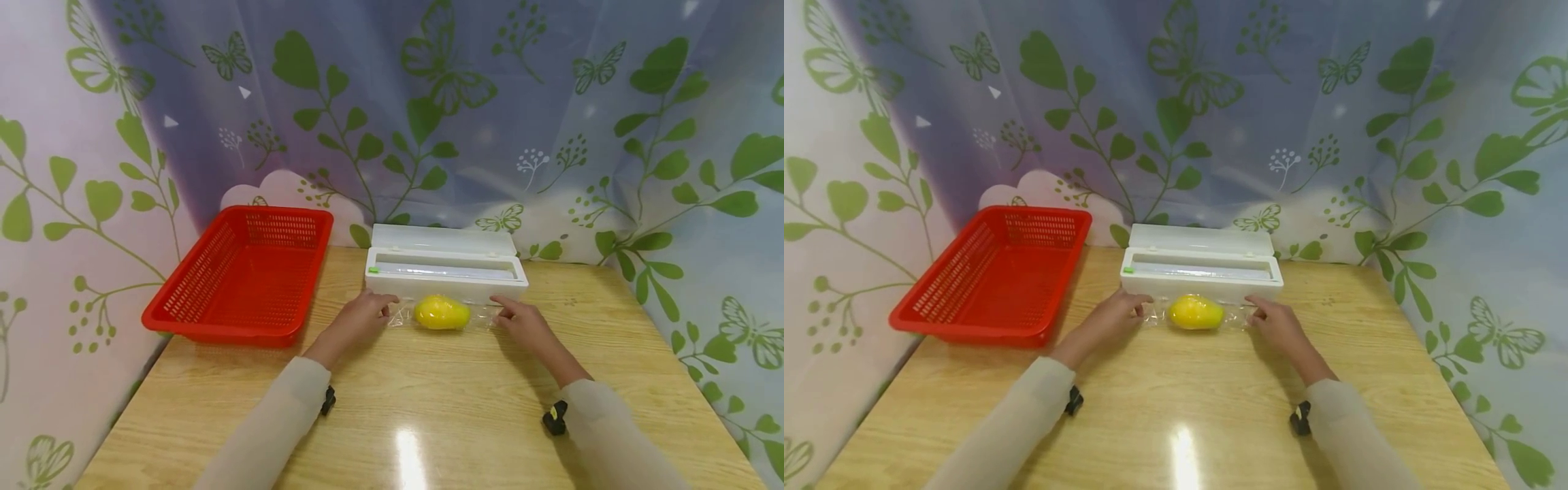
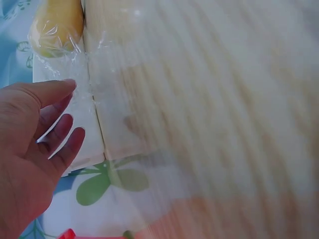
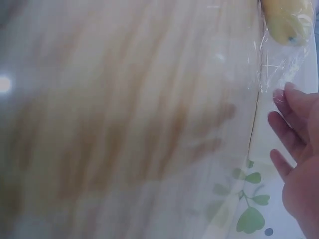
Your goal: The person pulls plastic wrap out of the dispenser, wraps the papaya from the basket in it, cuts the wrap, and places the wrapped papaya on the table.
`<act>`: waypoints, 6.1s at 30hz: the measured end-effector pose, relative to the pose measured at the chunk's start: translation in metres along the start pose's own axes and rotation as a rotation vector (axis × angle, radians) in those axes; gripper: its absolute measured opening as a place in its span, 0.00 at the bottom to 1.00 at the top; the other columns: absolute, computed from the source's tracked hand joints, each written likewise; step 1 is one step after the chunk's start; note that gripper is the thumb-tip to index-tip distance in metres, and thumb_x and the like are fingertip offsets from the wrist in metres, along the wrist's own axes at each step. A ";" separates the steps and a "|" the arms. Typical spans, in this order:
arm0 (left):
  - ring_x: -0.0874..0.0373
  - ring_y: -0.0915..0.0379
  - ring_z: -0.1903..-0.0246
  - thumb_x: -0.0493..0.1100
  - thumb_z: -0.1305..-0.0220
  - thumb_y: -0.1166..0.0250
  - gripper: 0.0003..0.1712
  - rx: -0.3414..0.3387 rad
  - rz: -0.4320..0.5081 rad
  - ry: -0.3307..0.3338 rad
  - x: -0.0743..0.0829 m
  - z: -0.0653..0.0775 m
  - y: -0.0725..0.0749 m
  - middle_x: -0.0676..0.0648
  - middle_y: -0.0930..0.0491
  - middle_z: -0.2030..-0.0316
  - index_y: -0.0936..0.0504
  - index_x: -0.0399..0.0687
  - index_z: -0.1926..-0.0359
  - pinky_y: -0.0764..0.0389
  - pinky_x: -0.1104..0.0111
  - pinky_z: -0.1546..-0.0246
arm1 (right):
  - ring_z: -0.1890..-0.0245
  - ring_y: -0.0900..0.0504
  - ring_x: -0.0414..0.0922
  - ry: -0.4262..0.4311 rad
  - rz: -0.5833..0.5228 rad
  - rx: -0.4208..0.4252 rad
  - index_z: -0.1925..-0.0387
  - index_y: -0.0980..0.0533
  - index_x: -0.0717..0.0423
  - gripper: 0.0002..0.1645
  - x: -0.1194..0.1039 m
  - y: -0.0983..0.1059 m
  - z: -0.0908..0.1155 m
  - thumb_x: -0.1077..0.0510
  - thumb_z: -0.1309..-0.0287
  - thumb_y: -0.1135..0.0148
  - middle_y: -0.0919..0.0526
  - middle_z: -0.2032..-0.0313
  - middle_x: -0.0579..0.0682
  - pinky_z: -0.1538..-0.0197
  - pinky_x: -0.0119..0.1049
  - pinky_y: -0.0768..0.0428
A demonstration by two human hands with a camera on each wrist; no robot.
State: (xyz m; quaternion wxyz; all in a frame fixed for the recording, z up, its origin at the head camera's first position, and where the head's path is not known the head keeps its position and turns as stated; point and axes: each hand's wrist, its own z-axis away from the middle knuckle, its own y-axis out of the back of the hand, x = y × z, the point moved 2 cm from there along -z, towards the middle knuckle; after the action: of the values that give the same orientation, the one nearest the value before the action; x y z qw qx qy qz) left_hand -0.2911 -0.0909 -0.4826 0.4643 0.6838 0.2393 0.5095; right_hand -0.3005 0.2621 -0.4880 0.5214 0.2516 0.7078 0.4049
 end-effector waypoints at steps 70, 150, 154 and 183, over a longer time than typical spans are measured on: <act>0.53 0.27 0.47 0.42 0.33 0.32 0.13 0.094 -0.090 -0.004 0.001 -0.003 0.005 0.49 0.17 0.50 0.13 0.50 0.48 0.24 0.58 0.43 | 0.54 0.18 0.56 0.190 0.238 0.046 0.55 0.15 0.58 0.10 -0.035 -0.003 -0.013 0.62 0.34 0.36 0.13 0.58 0.53 0.46 0.56 0.22; 0.56 0.26 0.54 0.52 0.30 0.35 0.22 0.098 0.395 0.003 0.061 0.005 -0.026 0.50 0.23 0.42 0.18 0.55 0.38 0.22 0.65 0.57 | 0.66 0.17 0.44 -0.319 -0.352 0.066 0.51 0.19 0.58 0.20 -0.096 -0.042 0.042 0.47 0.37 0.33 0.13 0.66 0.53 0.65 0.34 0.23; 0.57 0.26 0.56 0.53 0.31 0.35 0.25 0.088 0.406 -0.006 0.065 0.007 -0.026 0.51 0.23 0.39 0.21 0.55 0.35 0.22 0.67 0.59 | 0.66 0.16 0.43 -0.336 -0.346 0.060 0.50 0.20 0.56 0.24 -0.098 -0.045 0.045 0.43 0.37 0.33 0.13 0.66 0.52 0.67 0.35 0.23; 0.58 0.28 0.57 0.52 0.32 0.33 0.25 0.104 0.456 -0.004 0.066 0.007 -0.033 0.48 0.23 0.45 0.20 0.56 0.36 0.22 0.70 0.60 | 0.61 0.20 0.35 0.182 -0.184 -0.162 0.56 0.15 0.46 0.09 -0.102 -0.058 0.088 0.59 0.39 0.31 0.16 0.61 0.40 0.57 0.31 0.19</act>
State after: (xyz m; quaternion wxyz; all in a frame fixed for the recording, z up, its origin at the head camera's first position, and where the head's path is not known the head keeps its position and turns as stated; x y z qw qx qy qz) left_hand -0.2558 -0.0264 -0.4807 0.3017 0.7440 0.1034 0.5871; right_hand -0.1803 0.1784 -0.4935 0.5083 0.1050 0.7373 0.4323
